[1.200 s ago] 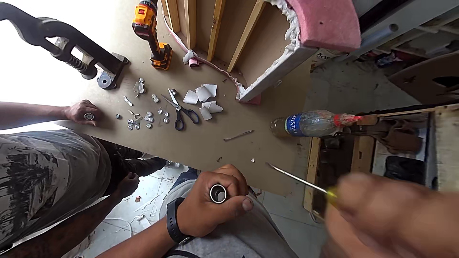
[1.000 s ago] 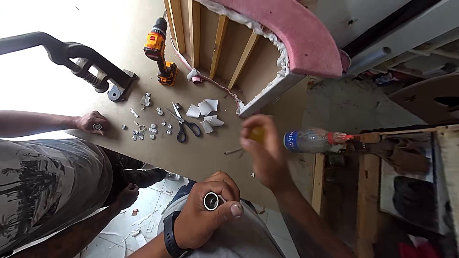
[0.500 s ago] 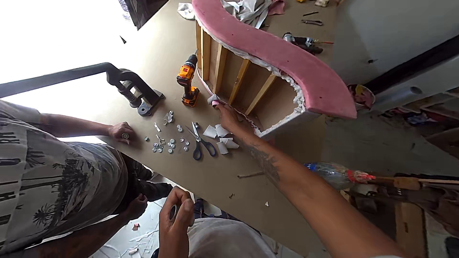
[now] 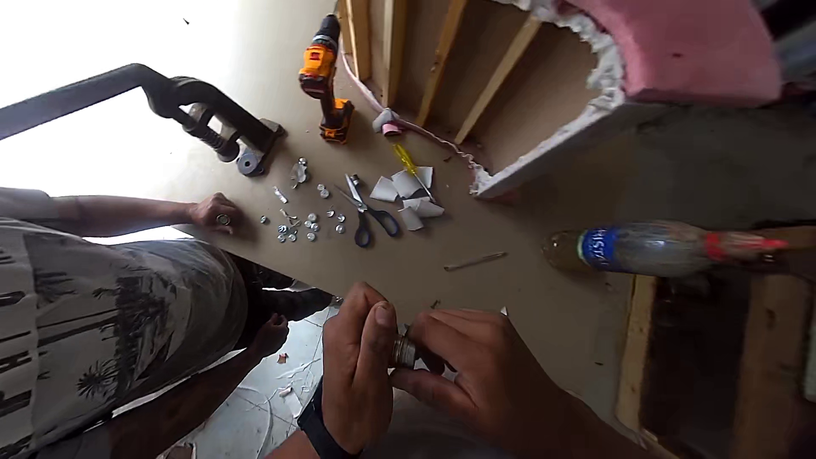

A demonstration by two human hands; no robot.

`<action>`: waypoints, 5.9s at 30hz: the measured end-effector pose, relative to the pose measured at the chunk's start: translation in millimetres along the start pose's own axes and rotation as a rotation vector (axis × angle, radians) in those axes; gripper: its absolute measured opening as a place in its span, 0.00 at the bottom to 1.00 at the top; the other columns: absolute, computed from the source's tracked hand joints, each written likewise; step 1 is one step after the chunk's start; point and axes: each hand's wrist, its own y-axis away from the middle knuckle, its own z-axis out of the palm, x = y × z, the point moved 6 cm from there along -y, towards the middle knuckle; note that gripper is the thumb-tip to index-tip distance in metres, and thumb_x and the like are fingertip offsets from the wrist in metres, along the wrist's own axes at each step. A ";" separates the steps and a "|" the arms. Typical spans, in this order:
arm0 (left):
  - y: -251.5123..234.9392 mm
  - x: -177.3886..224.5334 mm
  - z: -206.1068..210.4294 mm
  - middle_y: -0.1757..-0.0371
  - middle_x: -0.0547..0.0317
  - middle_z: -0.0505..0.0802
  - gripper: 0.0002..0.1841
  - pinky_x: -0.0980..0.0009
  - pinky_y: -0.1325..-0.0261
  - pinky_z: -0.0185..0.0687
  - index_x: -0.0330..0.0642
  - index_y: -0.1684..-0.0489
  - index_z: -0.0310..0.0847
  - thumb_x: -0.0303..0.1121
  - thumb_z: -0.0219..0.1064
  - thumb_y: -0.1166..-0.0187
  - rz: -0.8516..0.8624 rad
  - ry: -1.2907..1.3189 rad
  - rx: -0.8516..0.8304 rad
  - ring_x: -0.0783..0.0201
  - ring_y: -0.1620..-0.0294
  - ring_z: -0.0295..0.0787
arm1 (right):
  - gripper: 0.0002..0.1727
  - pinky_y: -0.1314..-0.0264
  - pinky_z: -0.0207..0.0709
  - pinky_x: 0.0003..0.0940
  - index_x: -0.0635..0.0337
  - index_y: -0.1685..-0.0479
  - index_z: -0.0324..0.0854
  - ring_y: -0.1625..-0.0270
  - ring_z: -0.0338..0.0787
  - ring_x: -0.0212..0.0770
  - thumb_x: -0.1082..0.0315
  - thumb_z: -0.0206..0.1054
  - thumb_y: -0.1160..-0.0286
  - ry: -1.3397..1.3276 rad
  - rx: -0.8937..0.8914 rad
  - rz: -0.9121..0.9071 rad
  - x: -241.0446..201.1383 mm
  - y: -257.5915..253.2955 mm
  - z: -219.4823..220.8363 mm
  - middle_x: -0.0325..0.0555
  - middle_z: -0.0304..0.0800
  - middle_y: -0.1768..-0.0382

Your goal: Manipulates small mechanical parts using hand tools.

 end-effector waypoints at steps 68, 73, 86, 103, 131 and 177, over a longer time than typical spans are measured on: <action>-24.2 -245.8 99.9 0.43 0.48 0.92 0.18 0.45 0.26 0.76 0.44 0.43 0.88 0.43 0.54 0.12 0.124 -0.987 0.064 0.47 0.34 0.85 | 0.24 0.74 0.79 0.38 0.57 0.61 0.85 0.73 0.81 0.37 0.43 0.63 0.19 0.324 0.187 0.416 266.3 352.8 -124.0 0.41 0.81 0.69; -23.5 -248.9 105.4 0.42 0.53 0.92 0.17 0.49 0.26 0.75 0.46 0.48 0.88 0.43 0.53 0.13 0.147 -1.030 0.094 0.51 0.34 0.84 | 0.22 0.65 0.78 0.29 0.53 0.55 0.84 0.62 0.82 0.31 0.43 0.62 0.17 0.084 0.418 0.105 182.8 300.5 -181.1 0.35 0.81 0.63; -31.5 -247.7 106.9 0.43 0.52 0.91 0.16 0.49 0.28 0.77 0.45 0.50 0.87 0.43 0.55 0.14 0.175 -1.091 0.080 0.51 0.35 0.84 | 0.23 0.66 0.82 0.30 0.49 0.44 0.83 0.65 0.83 0.30 0.40 0.64 0.19 -0.006 0.443 0.125 164.6 305.4 -201.9 0.33 0.83 0.61; -26.8 -254.4 105.4 0.38 0.49 0.89 0.17 0.46 0.27 0.76 0.43 0.49 0.86 0.45 0.56 0.15 0.136 -1.080 0.062 0.47 0.31 0.82 | 0.25 0.86 0.64 0.29 0.43 0.78 0.82 0.87 0.69 0.30 0.35 0.64 0.26 -0.129 0.039 0.645 226.1 373.6 -137.5 0.29 0.72 0.88; 139.6 -120.8 226.4 0.34 0.55 0.90 0.28 0.49 0.34 0.87 0.48 0.27 0.81 0.57 0.48 0.09 -0.091 -0.039 -0.132 0.53 0.35 0.88 | 0.23 0.75 0.77 0.30 0.45 0.74 0.84 0.74 0.80 0.26 0.36 0.70 0.28 -0.048 0.029 0.420 112.9 338.3 -118.5 0.27 0.81 0.77; 161.8 -109.6 184.6 0.75 0.56 0.89 0.25 0.49 0.60 0.85 0.44 0.76 0.84 0.57 0.64 0.22 -0.163 -0.646 -0.752 0.58 0.67 0.91 | 0.34 0.79 0.66 0.39 0.49 0.89 0.67 0.82 0.74 0.35 0.40 0.47 0.11 0.005 0.174 0.130 91.2 237.6 16.3 0.35 0.67 0.88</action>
